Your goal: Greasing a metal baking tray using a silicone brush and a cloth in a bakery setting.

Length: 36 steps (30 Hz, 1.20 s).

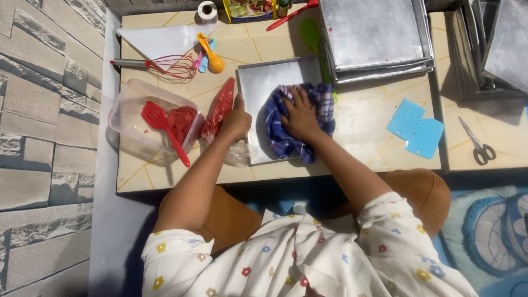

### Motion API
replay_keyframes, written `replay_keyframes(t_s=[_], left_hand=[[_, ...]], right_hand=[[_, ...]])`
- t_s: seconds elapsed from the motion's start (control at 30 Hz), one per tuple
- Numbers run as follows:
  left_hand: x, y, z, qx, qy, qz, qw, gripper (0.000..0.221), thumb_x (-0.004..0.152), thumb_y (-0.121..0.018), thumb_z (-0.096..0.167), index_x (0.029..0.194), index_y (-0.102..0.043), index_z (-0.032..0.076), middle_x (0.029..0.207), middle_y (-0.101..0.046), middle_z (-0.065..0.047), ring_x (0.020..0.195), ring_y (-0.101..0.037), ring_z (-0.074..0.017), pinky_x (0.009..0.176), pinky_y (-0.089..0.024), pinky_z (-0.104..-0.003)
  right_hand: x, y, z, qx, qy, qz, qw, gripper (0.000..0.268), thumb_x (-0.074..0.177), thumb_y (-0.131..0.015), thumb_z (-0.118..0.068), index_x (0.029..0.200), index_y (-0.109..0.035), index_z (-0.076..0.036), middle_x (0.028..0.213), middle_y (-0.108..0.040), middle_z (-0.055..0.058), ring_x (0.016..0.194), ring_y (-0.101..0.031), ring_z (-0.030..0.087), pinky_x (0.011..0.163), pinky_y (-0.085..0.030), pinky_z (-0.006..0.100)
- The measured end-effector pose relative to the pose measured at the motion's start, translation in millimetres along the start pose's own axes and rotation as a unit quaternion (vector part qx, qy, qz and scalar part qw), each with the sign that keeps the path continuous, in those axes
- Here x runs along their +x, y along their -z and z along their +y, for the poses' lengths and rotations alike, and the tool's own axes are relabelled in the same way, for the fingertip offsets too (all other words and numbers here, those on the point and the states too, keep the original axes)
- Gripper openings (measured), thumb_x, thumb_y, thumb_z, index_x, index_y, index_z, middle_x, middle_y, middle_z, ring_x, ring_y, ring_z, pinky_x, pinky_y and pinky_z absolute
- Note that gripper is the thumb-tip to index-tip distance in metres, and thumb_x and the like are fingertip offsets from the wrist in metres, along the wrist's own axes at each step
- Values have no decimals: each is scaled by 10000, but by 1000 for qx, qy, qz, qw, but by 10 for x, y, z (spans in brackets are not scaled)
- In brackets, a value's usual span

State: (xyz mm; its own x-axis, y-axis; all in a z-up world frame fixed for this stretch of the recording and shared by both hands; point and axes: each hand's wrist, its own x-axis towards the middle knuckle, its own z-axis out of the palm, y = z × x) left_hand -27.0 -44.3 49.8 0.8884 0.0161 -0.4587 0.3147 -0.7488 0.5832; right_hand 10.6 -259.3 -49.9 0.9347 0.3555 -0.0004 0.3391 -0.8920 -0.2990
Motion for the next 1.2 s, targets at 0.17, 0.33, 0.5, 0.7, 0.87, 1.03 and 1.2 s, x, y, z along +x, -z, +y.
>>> replay_keyframes(t_s=[0.17, 0.33, 0.5, 0.7, 0.87, 1.03, 1.2], left_hand=[[-95, 74, 84, 35, 13, -24, 999, 601, 1054, -347, 57, 1619, -144, 38, 1084, -654, -236, 763, -734, -262, 735, -632, -392], [-109, 76, 130, -1, 25, -17, 1000, 586, 1065, -327, 80, 1621, -145, 51, 1081, -658, -224, 789, -731, -280, 740, -628, -386], [-354, 232, 311, 43, 2, -32, 999, 628, 1038, -326, 64, 1617, -87, 18, 1311, -583, -294, 1087, -705, -404, 943, -586, -504], [-289, 148, 303, 63, 8, -6, 998, 639, 1023, -372, 72, 1612, -129, 24, 1415, -525, -331, 1145, -679, -441, 999, -553, -553], [-230, 105, 260, 66, 12, -3, 998, 597, 1027, -318, 71, 1610, -191, 51, 1400, -562, -269, 1029, -733, -379, 947, -579, -494], [-302, 237, 340, 80, 16, -38, 996, 565, 1065, -259, 123, 1621, -182, 57, 1394, -564, -267, 1008, -733, -347, 932, -578, -443], [-326, 239, 386, 174, -3, -61, 983, 559, 1058, -252, 87, 1613, -202, 36, 1413, -548, -272, 987, -736, -325, 929, -586, -428]], right_hand=[[-329, -32, -61, -10, 24, -63, 998, 537, 1005, -520, -446, 1467, -486, -175, 1678, -178, 94, 1549, -102, 377, 984, -432, 728], [-455, 45, -313, -14, 35, -135, 990, 567, 1017, -449, -520, 1494, -452, -212, 1685, -157, 91, 1566, -52, 364, 1050, -332, 737], [-563, -56, -568, -10, 126, -134, 983, 529, 1009, -481, -513, 1416, -543, -181, 1656, -249, 118, 1552, -134, 373, 1078, -249, 763], [-744, -176, -627, 11, 183, -91, 979, 501, 994, -498, -532, 1339, -592, -181, 1602, -344, 108, 1526, -232, 358, 1080, -237, 739], [-924, -104, -476, 23, 250, -40, 967, 420, 936, -598, -491, 1279, -614, -251, 1428, -521, 36, 1416, -424, 299, 1013, -358, 645], [-1078, 100, -417, -19, 188, -43, 981, 439, 917, -637, -501, 1289, -597, -272, 1364, -541, 22, 1335, -490, 308, 920, -452, 622], [-1203, 228, -202, -90, 129, -25, 987, 450, 927, -604, -540, 1304, -591, -295, 1389, -528, -5, 1347, -478, 284, 869, -460, 615]])
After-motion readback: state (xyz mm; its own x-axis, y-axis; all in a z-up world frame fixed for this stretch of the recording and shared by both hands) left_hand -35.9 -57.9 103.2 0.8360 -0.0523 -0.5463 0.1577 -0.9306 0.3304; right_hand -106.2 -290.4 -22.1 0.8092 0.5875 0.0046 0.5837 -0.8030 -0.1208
